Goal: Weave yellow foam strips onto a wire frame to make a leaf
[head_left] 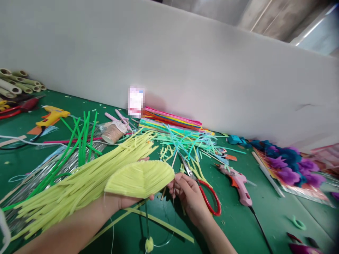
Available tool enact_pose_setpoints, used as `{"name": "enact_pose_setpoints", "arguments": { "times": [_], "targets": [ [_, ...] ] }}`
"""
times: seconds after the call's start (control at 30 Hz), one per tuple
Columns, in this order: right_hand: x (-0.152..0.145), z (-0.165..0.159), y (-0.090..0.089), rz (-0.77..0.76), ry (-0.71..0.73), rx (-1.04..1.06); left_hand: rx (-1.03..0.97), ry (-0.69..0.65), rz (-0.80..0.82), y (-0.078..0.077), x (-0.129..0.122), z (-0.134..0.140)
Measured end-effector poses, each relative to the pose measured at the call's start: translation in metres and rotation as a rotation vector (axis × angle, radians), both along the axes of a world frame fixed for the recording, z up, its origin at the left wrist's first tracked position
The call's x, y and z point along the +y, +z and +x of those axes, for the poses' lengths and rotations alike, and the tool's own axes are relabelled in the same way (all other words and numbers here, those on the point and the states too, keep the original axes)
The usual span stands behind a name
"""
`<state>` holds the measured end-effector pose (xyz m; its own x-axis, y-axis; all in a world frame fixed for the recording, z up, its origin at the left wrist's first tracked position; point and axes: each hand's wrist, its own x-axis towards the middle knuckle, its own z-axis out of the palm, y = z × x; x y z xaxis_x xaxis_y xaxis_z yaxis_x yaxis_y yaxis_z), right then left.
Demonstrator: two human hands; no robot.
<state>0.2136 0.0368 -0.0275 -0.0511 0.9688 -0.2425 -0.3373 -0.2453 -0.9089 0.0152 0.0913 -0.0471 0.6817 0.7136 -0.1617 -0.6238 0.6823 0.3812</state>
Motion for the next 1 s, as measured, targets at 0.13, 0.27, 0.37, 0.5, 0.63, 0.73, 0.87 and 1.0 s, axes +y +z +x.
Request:
{"name": "enact_pose_setpoints", "arguments": {
  "times": [0.13,0.27,0.37,0.5,0.63,0.73,0.87,1.0],
  "targets": [
    [0.000,0.002,-0.002,0.016,-0.015,0.035,0.001,0.002,-0.021,0.000,0.001,0.000],
    [-0.001,0.004,-0.003,0.024,-0.008,0.033,-0.002,-0.015,0.004,-0.003,0.001,-0.001],
    [-0.002,0.004,-0.002,0.021,0.001,0.023,-0.038,-0.019,0.031,-0.008,0.000,-0.002],
    [-0.002,0.002,0.002,0.016,-0.004,0.015,-0.050,-0.052,0.047,-0.007,-0.001,-0.001],
    [-0.001,0.001,0.003,0.010,-0.012,0.002,-0.040,-0.053,0.043,-0.002,-0.001,0.000],
    [0.000,0.001,0.002,0.009,-0.016,-0.012,-0.032,-0.074,0.035,-0.003,0.000,0.001],
    [-0.001,0.002,0.000,0.020,-0.021,-0.025,-0.072,-0.077,0.046,-0.009,0.001,0.001],
    [-0.001,0.002,-0.002,0.030,-0.024,-0.022,-0.068,-0.070,0.038,-0.010,0.001,0.002]
  ]
}}
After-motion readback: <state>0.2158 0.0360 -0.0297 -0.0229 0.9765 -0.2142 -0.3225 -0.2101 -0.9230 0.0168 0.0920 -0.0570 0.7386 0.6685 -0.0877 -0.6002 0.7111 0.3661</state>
